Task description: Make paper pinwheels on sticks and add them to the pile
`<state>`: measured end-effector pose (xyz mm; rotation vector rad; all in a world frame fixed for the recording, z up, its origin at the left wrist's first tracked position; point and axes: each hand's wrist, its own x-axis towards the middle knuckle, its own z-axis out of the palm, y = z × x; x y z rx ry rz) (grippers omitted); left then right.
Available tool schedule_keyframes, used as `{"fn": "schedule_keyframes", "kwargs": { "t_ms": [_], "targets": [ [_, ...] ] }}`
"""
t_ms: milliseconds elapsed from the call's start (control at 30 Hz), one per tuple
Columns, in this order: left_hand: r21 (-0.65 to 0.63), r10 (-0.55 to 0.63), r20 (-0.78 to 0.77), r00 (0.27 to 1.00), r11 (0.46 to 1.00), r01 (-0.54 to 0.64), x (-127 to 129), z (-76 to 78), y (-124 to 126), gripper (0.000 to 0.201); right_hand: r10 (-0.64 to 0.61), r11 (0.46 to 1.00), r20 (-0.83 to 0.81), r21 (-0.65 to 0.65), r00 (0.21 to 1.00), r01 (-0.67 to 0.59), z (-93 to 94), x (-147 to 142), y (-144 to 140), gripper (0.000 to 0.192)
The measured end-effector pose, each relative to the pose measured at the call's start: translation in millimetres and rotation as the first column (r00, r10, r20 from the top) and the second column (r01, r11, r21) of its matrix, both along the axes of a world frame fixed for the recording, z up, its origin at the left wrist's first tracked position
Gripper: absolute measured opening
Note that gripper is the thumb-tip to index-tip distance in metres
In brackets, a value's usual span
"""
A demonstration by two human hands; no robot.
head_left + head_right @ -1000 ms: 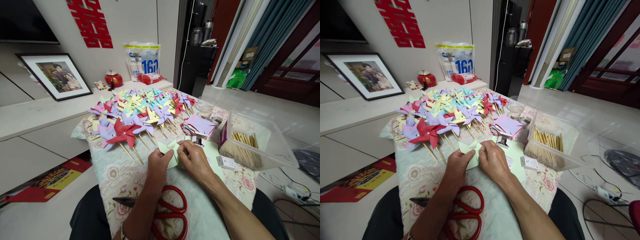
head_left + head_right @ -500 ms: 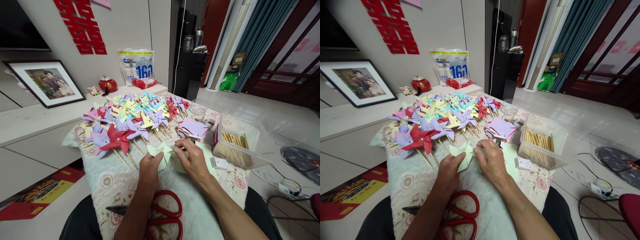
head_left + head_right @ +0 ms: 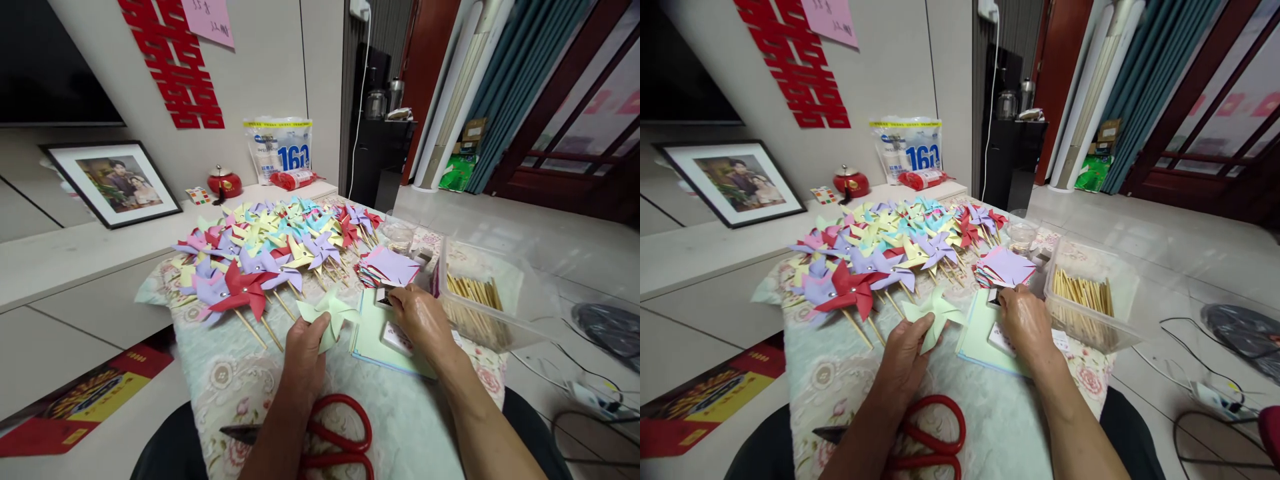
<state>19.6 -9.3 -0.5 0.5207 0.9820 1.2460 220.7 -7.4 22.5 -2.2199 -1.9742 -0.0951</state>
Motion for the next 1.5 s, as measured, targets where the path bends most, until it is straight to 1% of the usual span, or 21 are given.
{"fn": "schedule_keyframes", "kwargs": {
  "t_ms": [100,233,367,600,733,833,900,967,1133,1233,1367,1433,1500],
  "targets": [
    [0.008,-0.009,0.024,1.000,1.000,0.009,1,1.9,-1,0.024,-0.026,0.996,0.072,-0.084,0.997,0.032,4.3,-5,2,0.033],
    [0.035,-0.030,0.044,0.999,0.999,0.028,2,2.8,-1,0.028,-0.021,0.992,0.098,-0.126,0.995,0.033,7.5,-6,8,0.035],
    [0.058,-0.069,0.037,0.997,0.996,0.066,0,-0.4,-2,0.027,0.015,0.985,0.094,-0.172,0.995,0.002,10.0,-3,17,0.032],
    [0.053,-0.100,0.048,0.994,0.994,0.097,-2,-6.3,0,0.038,0.103,0.960,0.070,-0.268,0.992,-0.081,16.4,4,31,0.033],
    [0.063,-0.105,0.028,0.994,0.993,0.103,1,-12.4,3,0.042,0.138,0.951,0.052,-0.284,0.989,-0.117,13.4,7,36,0.034],
    [0.055,-0.093,-0.007,0.996,0.994,0.093,2,-20.0,5,0.046,0.135,0.953,0.047,-0.281,0.990,-0.116,10.4,7,36,0.034],
    [0.054,-0.112,-0.020,0.994,0.992,0.113,2,-22.9,5,0.048,0.135,0.954,0.042,-0.276,0.990,-0.118,9.0,6,35,0.033],
    [0.069,-0.135,-0.007,0.991,0.988,0.135,3,-21.6,4,0.050,0.137,0.955,0.039,-0.272,0.990,-0.121,7.8,6,34,0.033],
    [0.183,-0.205,0.047,0.978,0.964,0.193,5,-7.6,-4,0.047,0.142,0.959,0.018,-0.250,0.990,-0.133,5.4,4,31,0.035],
    [0.214,-0.225,0.050,0.973,0.954,0.210,6,-3.3,-8,0.047,0.141,0.962,-0.002,-0.238,0.990,-0.138,4.5,4,30,0.034],
    [0.184,-0.195,0.008,0.981,0.964,0.190,5,-4.2,-9,0.043,0.150,0.962,-0.033,-0.225,0.988,-0.153,3.3,7,29,0.032],
    [0.153,-0.141,-0.026,0.990,0.978,0.143,7,-2.7,-8,0.039,0.157,0.962,-0.051,-0.216,0.986,-0.165,2.4,9,29,0.031],
    [0.106,-0.086,-0.032,0.996,0.990,0.089,12,1.9,-6,0.036,0.158,0.964,-0.072,-0.207,0.985,-0.170,1.5,11,29,0.030]
  ]
}}
